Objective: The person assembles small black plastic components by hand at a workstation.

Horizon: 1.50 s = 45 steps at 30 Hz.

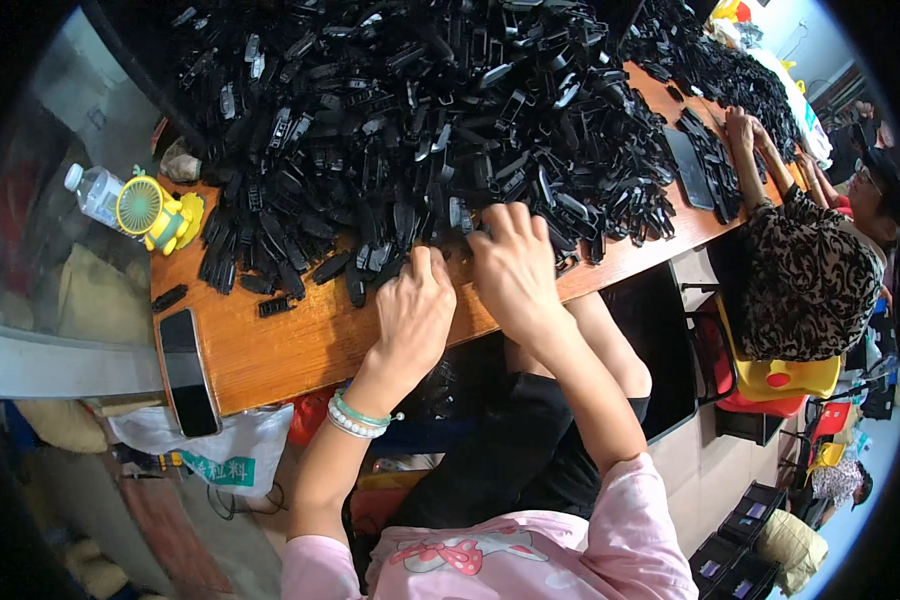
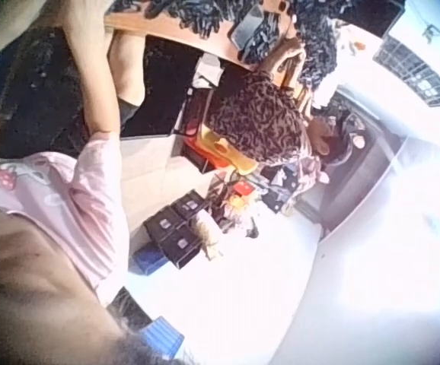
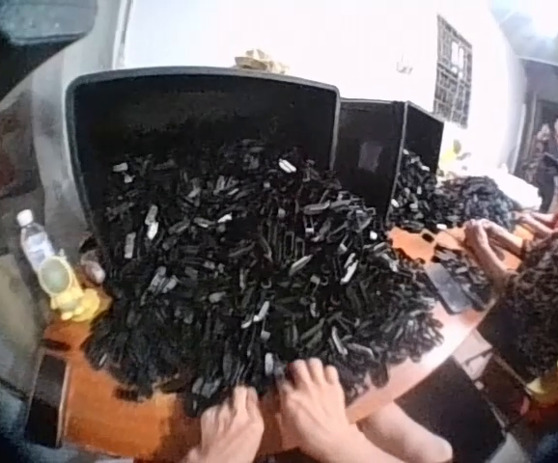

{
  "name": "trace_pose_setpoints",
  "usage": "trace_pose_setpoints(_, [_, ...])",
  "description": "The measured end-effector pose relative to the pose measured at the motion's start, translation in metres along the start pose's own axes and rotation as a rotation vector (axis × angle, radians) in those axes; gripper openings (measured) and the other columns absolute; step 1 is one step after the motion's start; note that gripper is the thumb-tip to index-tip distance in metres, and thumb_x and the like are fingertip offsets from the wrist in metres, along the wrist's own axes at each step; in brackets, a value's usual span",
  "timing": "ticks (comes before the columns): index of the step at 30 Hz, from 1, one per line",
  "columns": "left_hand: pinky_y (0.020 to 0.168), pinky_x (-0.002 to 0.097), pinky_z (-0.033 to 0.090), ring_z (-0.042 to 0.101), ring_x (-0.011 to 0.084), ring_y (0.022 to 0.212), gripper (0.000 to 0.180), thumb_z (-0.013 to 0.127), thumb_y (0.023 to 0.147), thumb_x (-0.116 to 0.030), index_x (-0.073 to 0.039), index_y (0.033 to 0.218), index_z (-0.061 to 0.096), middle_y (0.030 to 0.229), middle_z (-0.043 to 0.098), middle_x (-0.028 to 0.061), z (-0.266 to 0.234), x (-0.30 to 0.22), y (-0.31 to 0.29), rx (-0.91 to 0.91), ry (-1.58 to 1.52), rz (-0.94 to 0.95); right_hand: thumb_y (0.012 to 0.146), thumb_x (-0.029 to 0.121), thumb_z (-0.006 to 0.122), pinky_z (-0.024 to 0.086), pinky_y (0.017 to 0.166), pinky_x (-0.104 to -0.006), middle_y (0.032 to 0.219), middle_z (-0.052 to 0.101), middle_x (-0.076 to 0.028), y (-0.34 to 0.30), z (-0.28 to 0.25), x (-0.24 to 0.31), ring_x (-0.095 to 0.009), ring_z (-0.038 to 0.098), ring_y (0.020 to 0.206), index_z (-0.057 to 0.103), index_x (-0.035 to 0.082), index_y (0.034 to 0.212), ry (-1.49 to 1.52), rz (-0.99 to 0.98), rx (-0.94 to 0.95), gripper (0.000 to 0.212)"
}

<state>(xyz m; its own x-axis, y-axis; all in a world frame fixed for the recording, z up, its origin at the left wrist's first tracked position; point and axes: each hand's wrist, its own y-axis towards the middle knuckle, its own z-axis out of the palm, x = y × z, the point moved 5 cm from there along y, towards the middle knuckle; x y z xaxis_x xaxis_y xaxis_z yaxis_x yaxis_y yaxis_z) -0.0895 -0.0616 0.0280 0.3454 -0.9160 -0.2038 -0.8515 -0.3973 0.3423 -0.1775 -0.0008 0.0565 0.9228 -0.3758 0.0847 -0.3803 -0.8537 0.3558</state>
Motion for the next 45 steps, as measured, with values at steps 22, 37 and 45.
trace_pose_setpoints(22, [0.058, 0.0231, 0.043, 0.052, 0.0114, 0.064, 0.023, 0.064, 0.085, -0.005, 0.006, 0.104, 0.06, 0.085, 0.056, 0.0076, -0.026, 0.02, -0.041, -0.103, -0.937, -0.072, 0.081, -0.004, 0.063, 0.046, 0.079, -0.0252, 0.102, 0.053, -0.007, -0.02, -0.009, -0.009, -0.012, 0.052, 0.093, 0.04, 0.002, 0.127, 1.555, 0.307, -0.325, 0.051])
trace_pose_setpoints(37, [0.055, 0.0289, 0.044, 0.056, 0.022, 0.062, 0.023, 0.064, 0.083, -0.004, 0.011, 0.1, 0.058, 0.078, 0.055, 0.014, -0.047, 0.013, -0.049, -0.072, -1.033, -0.18, 0.084, -0.005, 0.053, 0.044, 0.083, -0.0318, 0.102, 0.056, -0.015, -0.056, -0.022, 0.008, -0.027, 0.055, 0.094, 0.053, 0.001, 0.124, 1.128, 0.018, 0.008, 0.04])
trace_pose_setpoints(45, [0.055, 0.0352, 0.044, 0.056, 0.0296, 0.063, 0.022, 0.064, 0.082, -0.003, 0.009, 0.099, 0.057, 0.078, 0.053, 0.0161, -0.07, 0.002, -0.042, -0.068, -0.76, -0.012, 0.08, -0.009, 0.053, 0.045, 0.077, -0.0372, 0.096, 0.051, -0.017, -0.062, -0.031, 0.02, -0.036, 0.053, 0.089, 0.044, 0.002, 0.129, 0.851, -0.016, 0.147, 0.051])
